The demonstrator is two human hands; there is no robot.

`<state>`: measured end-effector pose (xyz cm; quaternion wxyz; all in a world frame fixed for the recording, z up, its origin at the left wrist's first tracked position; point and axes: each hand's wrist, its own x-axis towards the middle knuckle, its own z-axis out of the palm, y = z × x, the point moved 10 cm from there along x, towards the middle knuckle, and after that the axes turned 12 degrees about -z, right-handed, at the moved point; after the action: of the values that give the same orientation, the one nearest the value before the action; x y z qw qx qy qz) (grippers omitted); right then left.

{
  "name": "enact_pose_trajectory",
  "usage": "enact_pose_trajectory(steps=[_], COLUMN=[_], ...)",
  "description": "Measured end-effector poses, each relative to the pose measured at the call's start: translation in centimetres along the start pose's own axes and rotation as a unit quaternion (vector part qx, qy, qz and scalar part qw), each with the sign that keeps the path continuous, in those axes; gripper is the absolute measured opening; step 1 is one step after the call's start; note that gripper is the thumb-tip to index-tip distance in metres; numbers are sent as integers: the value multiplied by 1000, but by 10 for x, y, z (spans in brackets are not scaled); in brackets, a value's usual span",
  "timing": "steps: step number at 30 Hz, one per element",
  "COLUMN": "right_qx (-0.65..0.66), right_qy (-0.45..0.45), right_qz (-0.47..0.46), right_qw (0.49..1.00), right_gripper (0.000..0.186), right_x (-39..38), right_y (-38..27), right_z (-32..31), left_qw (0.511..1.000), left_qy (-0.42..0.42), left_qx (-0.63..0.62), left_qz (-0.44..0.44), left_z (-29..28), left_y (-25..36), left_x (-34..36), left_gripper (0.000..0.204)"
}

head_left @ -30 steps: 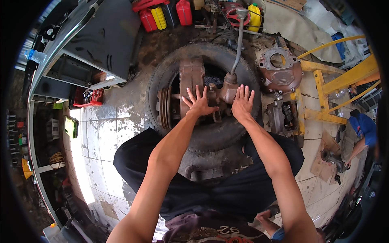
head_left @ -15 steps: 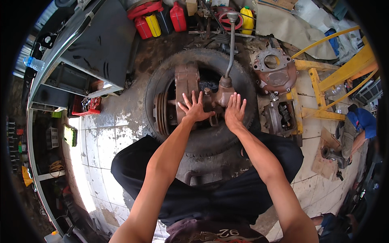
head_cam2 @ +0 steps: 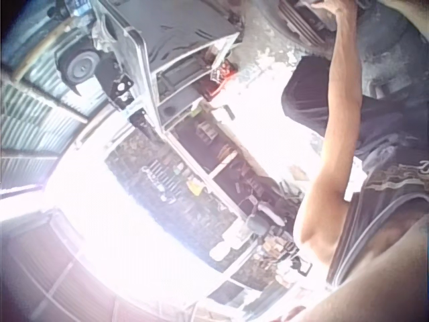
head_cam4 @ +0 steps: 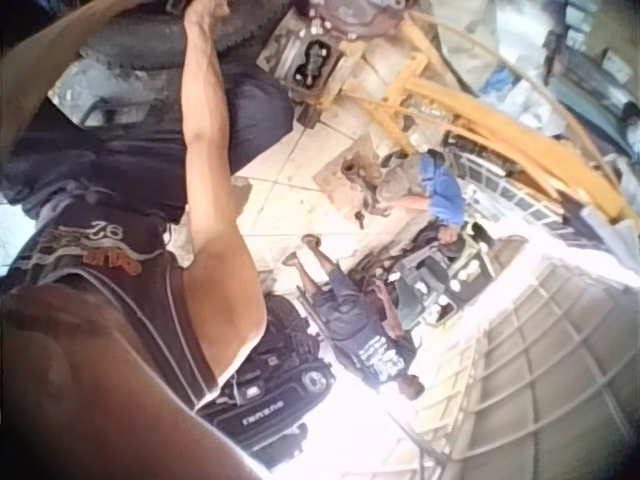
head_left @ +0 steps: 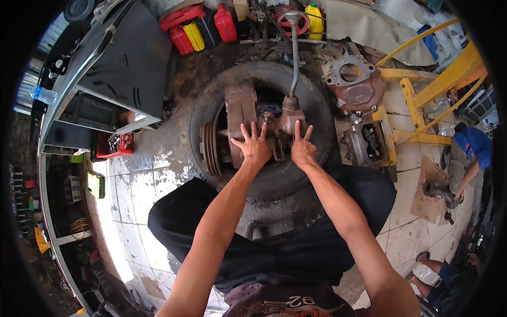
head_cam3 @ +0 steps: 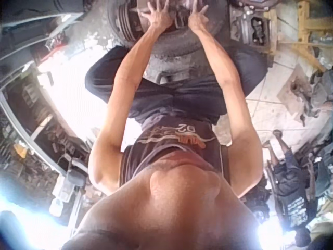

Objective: The person sits on the floor and uses both hands to manipulate a rusty mechanical component resting on a tire. They repeatedly press, wiggle, and adjust a central joint or linkage on the part, seemingly testing its movement or fit.

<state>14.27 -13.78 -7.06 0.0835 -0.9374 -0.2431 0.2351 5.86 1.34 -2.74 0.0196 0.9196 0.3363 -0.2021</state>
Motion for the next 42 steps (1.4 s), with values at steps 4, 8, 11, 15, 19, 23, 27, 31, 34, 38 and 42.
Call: enact_pose_trajectory(steps=[4,8,11,15,19,23,27,31,34,38,42], right_qx=[-38,-61,-68,-81,-92,-93,-56,-65,-65,-62,-80], right_qy=[55,22,97,140,124,156,153,174,105,172,150], right_qz=[-23,-13,-39,-73,-68,-87,-62,-73,-46,-67,-69], right_qw=[997,998,992,984,986,979,985,980,991,981,983], right_gripper=[98,86,76,69,68,70,69,69,66,66,64], right_x=[17,2,13,4,12,5,11,15,9,22,3], right_y=[-2,-15,-13,-7,-17,-14,-14,-3,-10,-8,-20], right_z=[-20,-8,-26,-32,-21,-24,-16,-21,1,-29,-12], left_qw=[999,998,998,997,992,989,984,984,987,990,990], left_qy=[29,42,7,-50,-89,-109,-130,-131,-121,-107,-113], left_qx=[26,31,10,18,69,74,91,79,68,39,2], left_qz=[9,40,54,61,50,71,76,88,81,82,81], left_z=[13,13,-6,1,-7,-1,-1,8,8,0,5], left_y=[-4,-18,-10,-11,-13,-16,-14,-12,-13,-11,-13], left_x=[15,16,10,-6,0,10,12,11,9,10,9], left_gripper=[88,85,86,90,95,97,100,103,104,106,105])
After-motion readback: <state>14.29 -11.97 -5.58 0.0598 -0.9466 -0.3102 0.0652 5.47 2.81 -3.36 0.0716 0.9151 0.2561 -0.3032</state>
